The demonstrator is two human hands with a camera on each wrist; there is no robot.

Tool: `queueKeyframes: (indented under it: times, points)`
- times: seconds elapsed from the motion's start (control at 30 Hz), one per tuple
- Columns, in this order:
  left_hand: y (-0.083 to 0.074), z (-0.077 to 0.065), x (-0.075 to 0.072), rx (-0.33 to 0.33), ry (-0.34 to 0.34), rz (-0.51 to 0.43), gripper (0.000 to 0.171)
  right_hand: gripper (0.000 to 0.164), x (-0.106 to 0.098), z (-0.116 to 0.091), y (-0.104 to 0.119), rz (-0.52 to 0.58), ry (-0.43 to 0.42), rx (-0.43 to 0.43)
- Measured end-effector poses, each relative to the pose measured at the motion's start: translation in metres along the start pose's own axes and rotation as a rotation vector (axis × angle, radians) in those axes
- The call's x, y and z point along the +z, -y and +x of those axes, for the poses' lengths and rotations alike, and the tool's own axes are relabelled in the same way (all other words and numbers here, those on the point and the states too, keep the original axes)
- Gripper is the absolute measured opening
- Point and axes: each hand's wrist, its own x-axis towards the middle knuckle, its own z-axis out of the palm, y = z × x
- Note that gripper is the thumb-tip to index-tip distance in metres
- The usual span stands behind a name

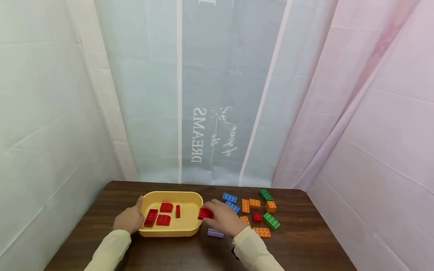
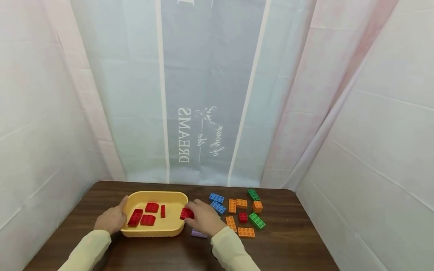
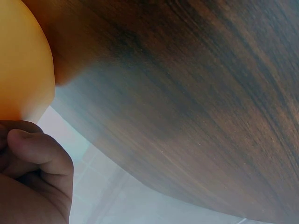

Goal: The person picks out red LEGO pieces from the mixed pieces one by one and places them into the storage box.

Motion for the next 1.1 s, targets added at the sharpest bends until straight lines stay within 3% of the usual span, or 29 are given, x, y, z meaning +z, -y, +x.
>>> queueKeyframes:
  times: [0.2, 0.5, 0.73, 0.97, 1.1]
  points:
    - [0.000, 0.001, 0.000, 0.003, -0.008, 0.003, 0.068, 0.039, 0.010, 0.017, 0.015, -0.066, -0.004, -0.056]
    - [0.000, 0.002, -0.002, -0.012, 0.003, 0.011, 0.067, 0.040, 0.028, 0.039, 0.038, -0.113, 0.080, -0.066]
    - [0.001, 0.002, -0.002, -0.006, -0.010, 0.023, 0.068, 0.039, 0.040, 0.052, 0.053, -0.155, 0.094, -0.109]
    - [-0.001, 0.003, -0.002, -0.014, 0.005, 0.015, 0.068, 0.036, 0.055, 0.062, 0.058, -0.241, 0.085, -0.179]
    - [-0.002, 0.003, -0.002, -0.019, 0.003, 0.019, 0.068, 0.037, 0.064, 0.067, 0.055, -0.235, 0.097, -0.181]
